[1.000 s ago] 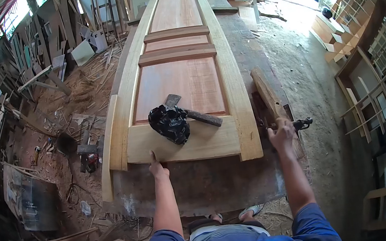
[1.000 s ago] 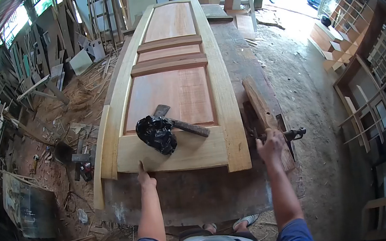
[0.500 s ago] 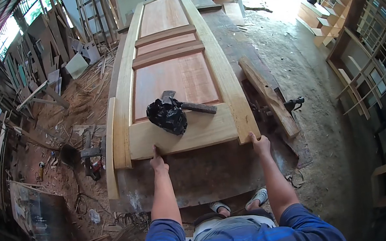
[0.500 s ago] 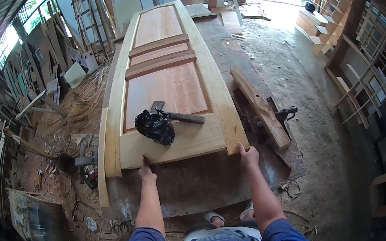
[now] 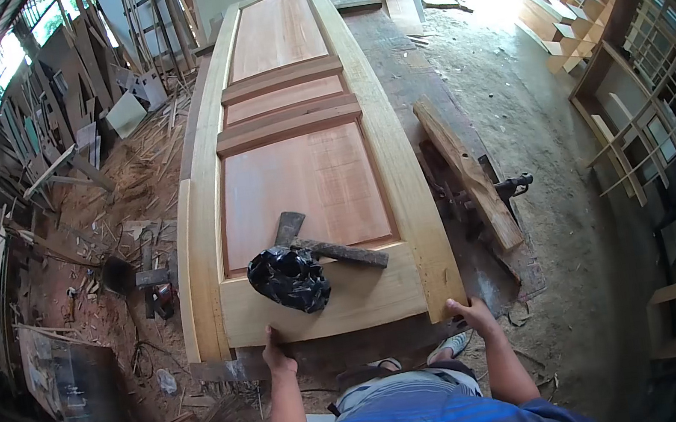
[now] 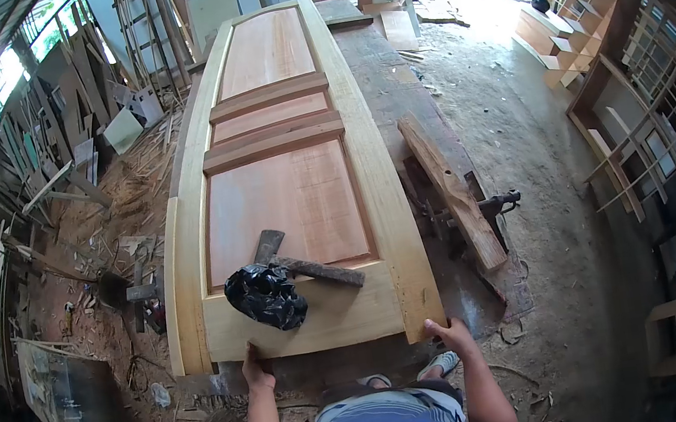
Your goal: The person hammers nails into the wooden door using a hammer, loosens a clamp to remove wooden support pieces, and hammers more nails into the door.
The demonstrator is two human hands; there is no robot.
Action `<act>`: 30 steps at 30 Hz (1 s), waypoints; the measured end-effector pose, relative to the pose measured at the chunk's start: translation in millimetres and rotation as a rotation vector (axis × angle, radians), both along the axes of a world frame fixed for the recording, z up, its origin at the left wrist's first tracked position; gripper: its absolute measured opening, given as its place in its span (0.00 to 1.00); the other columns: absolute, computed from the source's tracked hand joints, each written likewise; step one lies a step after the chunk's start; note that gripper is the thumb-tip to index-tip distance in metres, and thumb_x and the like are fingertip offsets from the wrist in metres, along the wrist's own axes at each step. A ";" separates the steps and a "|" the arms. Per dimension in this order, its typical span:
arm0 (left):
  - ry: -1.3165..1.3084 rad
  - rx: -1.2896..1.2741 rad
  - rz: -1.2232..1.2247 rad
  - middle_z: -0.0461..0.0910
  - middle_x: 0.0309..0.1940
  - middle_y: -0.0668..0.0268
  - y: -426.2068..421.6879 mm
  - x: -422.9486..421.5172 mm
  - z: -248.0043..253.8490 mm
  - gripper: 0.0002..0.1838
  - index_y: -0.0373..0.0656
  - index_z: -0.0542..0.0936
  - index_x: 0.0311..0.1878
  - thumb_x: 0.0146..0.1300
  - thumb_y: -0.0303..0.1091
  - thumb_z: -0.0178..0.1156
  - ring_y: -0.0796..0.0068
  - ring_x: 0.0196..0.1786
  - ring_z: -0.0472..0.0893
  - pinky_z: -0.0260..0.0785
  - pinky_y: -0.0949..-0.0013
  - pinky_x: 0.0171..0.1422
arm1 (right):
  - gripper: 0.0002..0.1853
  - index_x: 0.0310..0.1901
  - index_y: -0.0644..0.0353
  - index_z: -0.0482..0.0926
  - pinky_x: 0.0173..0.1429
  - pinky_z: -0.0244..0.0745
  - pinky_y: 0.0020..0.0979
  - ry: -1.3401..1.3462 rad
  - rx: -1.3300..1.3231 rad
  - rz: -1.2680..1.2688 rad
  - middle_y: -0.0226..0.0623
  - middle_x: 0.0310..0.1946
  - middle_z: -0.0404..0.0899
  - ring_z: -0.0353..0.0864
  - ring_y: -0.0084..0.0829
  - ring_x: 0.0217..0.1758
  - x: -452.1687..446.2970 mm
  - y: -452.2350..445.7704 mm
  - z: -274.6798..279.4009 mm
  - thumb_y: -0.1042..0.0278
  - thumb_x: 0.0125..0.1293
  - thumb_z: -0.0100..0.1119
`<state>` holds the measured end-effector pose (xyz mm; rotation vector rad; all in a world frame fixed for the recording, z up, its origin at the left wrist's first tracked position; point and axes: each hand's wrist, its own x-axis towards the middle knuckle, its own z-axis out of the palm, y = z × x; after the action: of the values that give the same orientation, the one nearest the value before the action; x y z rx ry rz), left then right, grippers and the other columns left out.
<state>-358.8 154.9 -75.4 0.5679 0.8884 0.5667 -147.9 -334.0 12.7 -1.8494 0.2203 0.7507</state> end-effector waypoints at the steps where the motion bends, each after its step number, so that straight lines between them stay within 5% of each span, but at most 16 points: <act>1: -0.007 0.002 0.003 0.84 0.70 0.61 -2.0 -0.2 2.4 0.29 0.33 0.82 0.73 0.81 0.47 0.68 0.61 0.71 0.82 0.71 0.52 0.80 | 0.36 0.64 0.70 0.84 0.51 0.84 0.35 -0.006 0.024 0.009 0.41 0.49 0.90 0.90 0.29 0.47 2.4 -2.1 -1.4 0.42 0.72 0.76; 6: -0.032 0.009 0.039 0.85 0.69 0.62 -3.0 0.0 -4.9 0.28 0.37 0.82 0.73 0.81 0.47 0.68 0.60 0.72 0.82 0.70 0.53 0.81 | 0.37 0.63 0.70 0.86 0.61 0.84 0.42 -0.262 -0.080 -0.038 0.50 0.52 0.92 0.92 0.42 0.55 28.7 13.9 -29.6 0.38 0.72 0.75; 9: -0.061 -0.025 0.087 0.83 0.70 0.62 9.9 -5.3 -16.4 0.28 0.41 0.80 0.75 0.82 0.49 0.66 0.60 0.73 0.80 0.68 0.54 0.82 | 0.37 0.61 0.70 0.87 0.67 0.83 0.43 -0.141 -0.183 -0.096 0.53 0.55 0.92 0.92 0.46 0.61 44.7 37.0 -30.4 0.37 0.74 0.73; 15: -0.165 0.075 0.136 0.81 0.72 0.62 39.7 -16.1 -12.7 0.31 0.44 0.78 0.76 0.85 0.58 0.57 0.61 0.75 0.78 0.67 0.54 0.83 | 0.36 0.61 0.69 0.88 0.67 0.83 0.44 -0.416 -0.110 -0.096 0.54 0.55 0.93 0.92 0.49 0.62 41.5 36.9 -57.4 0.36 0.76 0.71; 20: -0.156 0.184 0.171 0.81 0.73 0.62 79.5 -44.2 -33.5 0.37 0.44 0.77 0.78 0.84 0.65 0.54 0.58 0.72 0.80 0.72 0.51 0.77 | 0.36 0.60 0.69 0.89 0.67 0.83 0.44 -0.329 -0.127 -0.106 0.55 0.54 0.93 0.92 0.49 0.61 38.4 37.5 -45.5 0.35 0.76 0.70; 27: -0.007 0.002 0.271 0.84 0.66 0.65 73.2 -33.5 7.7 0.42 0.49 0.76 0.78 0.78 0.75 0.54 0.65 0.61 0.85 0.80 0.64 0.38 | 0.30 0.64 0.68 0.85 0.68 0.82 0.45 -0.464 -0.191 -0.212 0.56 0.58 0.90 0.90 0.52 0.64 37.5 35.7 -60.2 0.45 0.78 0.70; 29: -0.034 0.000 0.326 0.84 0.65 0.65 71.5 -26.8 8.2 0.44 0.50 0.76 0.78 0.76 0.77 0.54 0.66 0.58 0.86 0.75 0.68 0.27 | 0.22 0.57 0.66 0.85 0.62 0.83 0.42 -0.701 -0.191 -0.297 0.51 0.51 0.90 0.90 0.44 0.56 26.2 45.1 -38.1 0.54 0.76 0.73; 30: -0.073 -0.006 0.312 0.83 0.66 0.65 71.5 -25.5 6.4 0.43 0.50 0.76 0.79 0.77 0.75 0.55 0.65 0.59 0.86 0.77 0.67 0.32 | 0.19 0.54 0.66 0.86 0.59 0.83 0.40 -0.818 -0.191 -0.337 0.49 0.47 0.90 0.91 0.41 0.52 23.6 47.9 -33.5 0.58 0.75 0.75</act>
<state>-384.3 226.4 -69.0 0.4017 0.9156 0.8613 -124.3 -286.1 -20.8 -2.0756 0.0640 -0.2886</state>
